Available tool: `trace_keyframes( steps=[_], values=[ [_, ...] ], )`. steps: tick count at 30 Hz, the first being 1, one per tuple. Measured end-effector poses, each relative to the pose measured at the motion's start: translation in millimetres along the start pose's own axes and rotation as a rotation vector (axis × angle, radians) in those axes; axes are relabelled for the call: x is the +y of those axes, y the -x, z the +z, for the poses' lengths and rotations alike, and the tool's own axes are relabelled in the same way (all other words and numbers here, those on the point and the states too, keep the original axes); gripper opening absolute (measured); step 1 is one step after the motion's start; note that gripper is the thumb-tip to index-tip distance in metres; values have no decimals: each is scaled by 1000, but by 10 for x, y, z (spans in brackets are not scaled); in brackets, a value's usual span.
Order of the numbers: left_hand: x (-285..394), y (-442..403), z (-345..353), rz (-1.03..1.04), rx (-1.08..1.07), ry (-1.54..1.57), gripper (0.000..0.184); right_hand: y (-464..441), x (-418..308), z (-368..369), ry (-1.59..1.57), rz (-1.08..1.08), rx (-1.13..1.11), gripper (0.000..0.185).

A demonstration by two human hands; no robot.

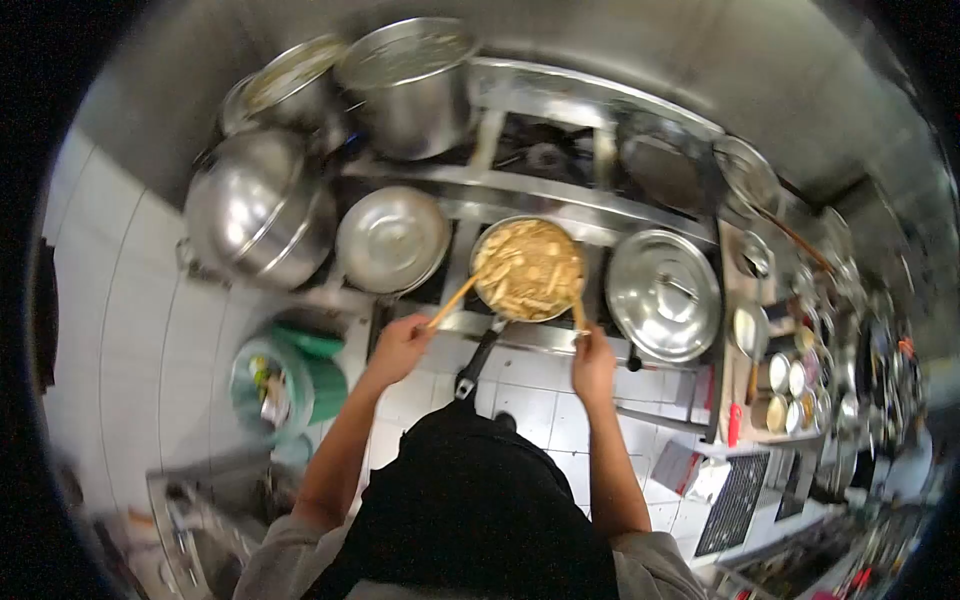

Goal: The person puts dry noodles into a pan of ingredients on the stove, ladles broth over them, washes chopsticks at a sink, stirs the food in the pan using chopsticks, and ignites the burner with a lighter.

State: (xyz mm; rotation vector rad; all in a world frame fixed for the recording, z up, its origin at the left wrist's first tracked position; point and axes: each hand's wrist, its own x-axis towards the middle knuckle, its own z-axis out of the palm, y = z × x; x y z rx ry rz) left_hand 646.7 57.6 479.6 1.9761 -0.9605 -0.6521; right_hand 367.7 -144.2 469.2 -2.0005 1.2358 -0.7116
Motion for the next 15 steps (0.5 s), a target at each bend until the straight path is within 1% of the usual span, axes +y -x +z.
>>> trace_keyframes(
  steps=[1, 2, 3, 4, 5, 7, 8, 9, 11, 12, 14, 15],
  values=[
    [78, 108, 142, 11, 46, 41, 21, -10, 22, 38, -72, -34, 59, 24],
    [-125, 119, 397, 120, 104, 162, 19, -23, 115, 139, -95, -92, 32, 24],
    [-16, 214, 493, 9, 52, 383, 16, 9, 314, 244, -117, -146, 6, 23],
    [96, 292, 589, -100, 41, 510, 13, 8, 627, 318, -255, 30, -143, 17],
    [241, 364, 619, -161, 20, 683, 14, -2, 811, 420, -368, 206, -297, 14],
    [347, 415, 720, -185, 81, 765, 14, 149, 303, 331, -729, 171, -325, 14],
    [276, 416, 855, -134, 94, 899, 15, 179, 163, 355, -759, 145, -384, 15],
    [193, 400, 942, -70, 104, 1026, 17, 278, -165, 352, -791, 135, -442, 14],
    [310, 407, 885, -122, 187, 1002, 19, 430, -547, 542, -982, 271, -529, 12],
    [359, 459, 802, -170, 220, 962, 18, 536, -724, 636, -1029, 249, -575, 13],
    [436, 569, 672, -260, 267, 891, 18, 625, -710, 914, -951, 212, -693, 12],
    [299, 636, 664, -191, 343, 712, 17, 661, -731, 1016, -907, 191, -741, 12]
  ],
)
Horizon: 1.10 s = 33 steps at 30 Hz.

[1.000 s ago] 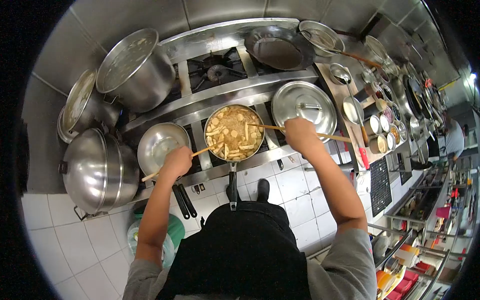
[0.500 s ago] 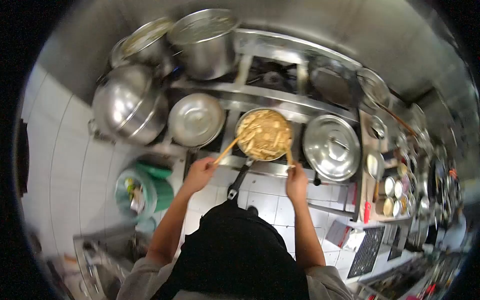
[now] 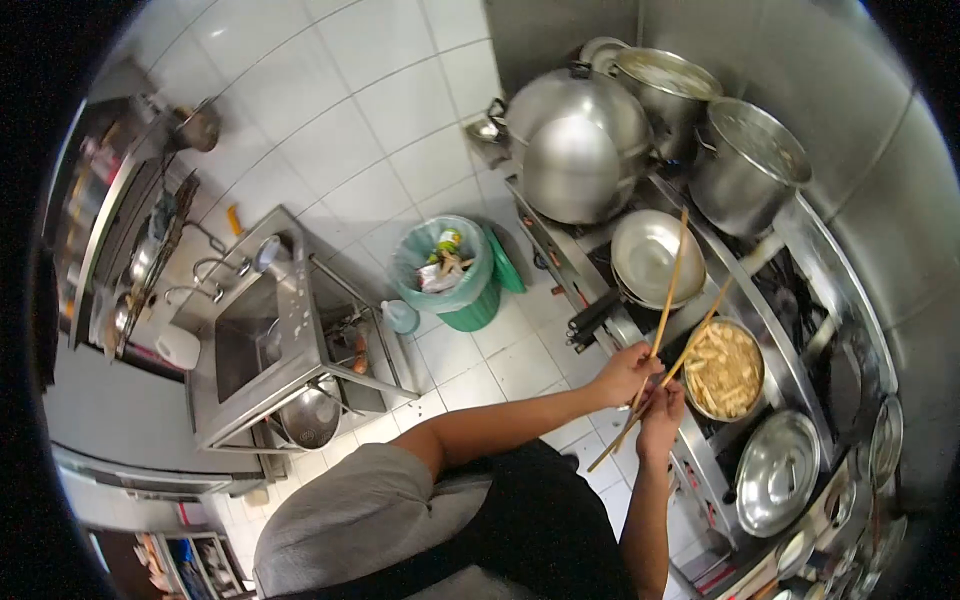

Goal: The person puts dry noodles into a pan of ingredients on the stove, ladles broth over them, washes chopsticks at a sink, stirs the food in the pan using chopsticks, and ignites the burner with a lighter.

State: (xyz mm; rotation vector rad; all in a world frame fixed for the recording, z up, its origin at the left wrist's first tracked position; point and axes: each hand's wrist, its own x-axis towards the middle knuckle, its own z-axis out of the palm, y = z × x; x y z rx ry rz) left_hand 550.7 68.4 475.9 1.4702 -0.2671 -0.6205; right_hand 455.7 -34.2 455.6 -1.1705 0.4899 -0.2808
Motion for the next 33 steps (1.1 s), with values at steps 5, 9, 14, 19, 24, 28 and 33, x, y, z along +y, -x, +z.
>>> trace_keyframes(
  steps=[5, 9, 14, 19, 24, 28, 33],
  values=[
    [-598, 191, -620, 180, -15, 194, 12, 336, 385, 642, 23, 104, -162, 31],
    [-80, 932, -1252, -248, -107, 104, 25, 831, 486, 1160, 54, 277, -287, 31],
    [-481, 1170, -1957, -206, -249, 132, 29, 1187, 977, 1500, 27, 403, -358, 25],
    [-7, 1139, -1983, -179, -347, 81, 36, 1081, 505, 1407, 279, -198, 40, 15],
    [-742, 1150, -2444, -316, -609, -320, 30, 1798, 168, 141, 612, -364, 734, 31],
    [-1314, 1437, -2709, -319, -750, -691, 31, 3401, 854, -1180, 998, 28, 1149, 38],
    [-1715, 1499, -2620, -102, -981, -958, 29, 4646, 1004, -2016, 1169, 240, 1473, 40]
  ],
)
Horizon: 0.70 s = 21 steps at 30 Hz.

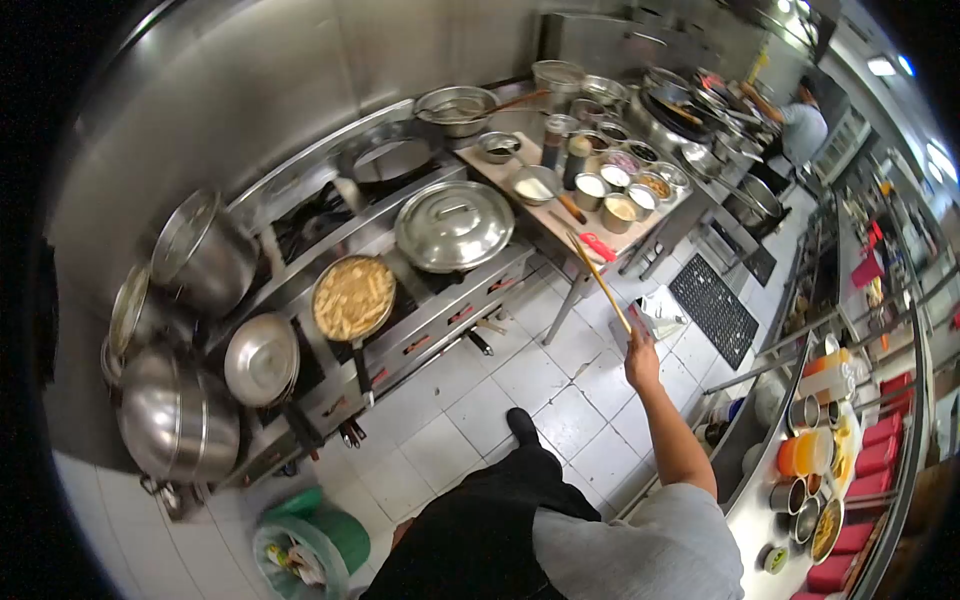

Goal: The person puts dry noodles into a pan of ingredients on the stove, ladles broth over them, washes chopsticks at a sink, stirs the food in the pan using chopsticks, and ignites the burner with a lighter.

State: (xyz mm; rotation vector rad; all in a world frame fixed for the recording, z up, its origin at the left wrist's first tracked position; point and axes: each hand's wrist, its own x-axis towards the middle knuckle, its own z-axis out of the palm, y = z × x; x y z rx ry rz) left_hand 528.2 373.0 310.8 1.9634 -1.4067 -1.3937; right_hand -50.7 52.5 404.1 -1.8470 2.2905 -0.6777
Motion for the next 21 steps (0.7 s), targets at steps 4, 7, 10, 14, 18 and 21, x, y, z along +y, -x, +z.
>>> trace_keyframes(
  steps=[4, 7, 10, 14, 18, 21],
  values=[
    [324, -522, 5, -171, -171, -186, 34, -763, 520, 300, 33, -96, 75, 44],
    [556, -762, -36, -194, -187, -190, 33, -1363, 644, 688, 48, -212, 89, 43],
    [1097, -778, -43, -433, -53, 22, 27, -1885, 441, 796, -25, -86, -62, 41],
    [964, -763, 102, -392, -69, 136, 21, -2501, 399, 1125, -88, -182, -36, 45],
    [799, -709, 347, -372, -8, 267, 21, -2885, 248, 1288, -170, -200, -102, 47],
    [996, -795, 520, -527, 13, -32, 27, -3050, 202, 1479, -213, -229, -104, 50]
  ],
)
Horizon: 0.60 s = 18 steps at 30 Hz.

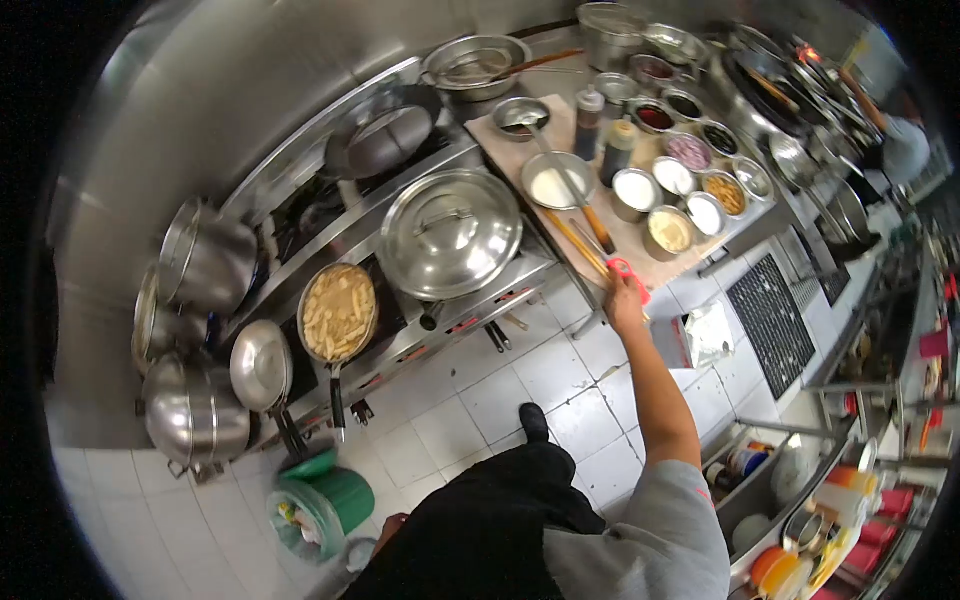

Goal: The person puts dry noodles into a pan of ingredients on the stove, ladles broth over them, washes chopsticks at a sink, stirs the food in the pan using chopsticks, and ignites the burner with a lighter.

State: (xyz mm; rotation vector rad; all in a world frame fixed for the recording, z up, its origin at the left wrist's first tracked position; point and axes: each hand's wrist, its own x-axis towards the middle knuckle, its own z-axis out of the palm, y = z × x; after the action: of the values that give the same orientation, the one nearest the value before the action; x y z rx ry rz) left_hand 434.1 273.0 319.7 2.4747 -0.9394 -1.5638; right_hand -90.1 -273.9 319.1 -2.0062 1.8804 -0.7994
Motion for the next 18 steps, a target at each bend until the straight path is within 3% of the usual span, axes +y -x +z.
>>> trace_keyframes(
  steps=[2, 3, 4, 8, 12, 16, 18],
  values=[
    [-265, -255, 166, 346, 36, -174, 28, -30, -16, -44, 95, -105, 66, 61],
    [161, -65, 100, 119, 21, -20, 27, -58, -98, -131, 98, -88, 62, 59],
    [438, 37, 71, 33, 58, 37, 27, -8, -152, -303, 119, -66, 13, 55],
    [351, -178, 214, 3, 142, 232, 25, 131, -582, -628, -41, -141, 66, 26],
    [217, -324, 333, -71, 98, 351, 28, 276, -1230, -610, -247, -251, -72, 12],
    [143, -341, 369, -92, 75, 262, 27, 371, -1805, -351, -565, -128, -363, 11],
    [215, -262, 310, -99, 82, 253, 26, 441, -1851, -207, -560, -234, -500, 14]
  ],
)
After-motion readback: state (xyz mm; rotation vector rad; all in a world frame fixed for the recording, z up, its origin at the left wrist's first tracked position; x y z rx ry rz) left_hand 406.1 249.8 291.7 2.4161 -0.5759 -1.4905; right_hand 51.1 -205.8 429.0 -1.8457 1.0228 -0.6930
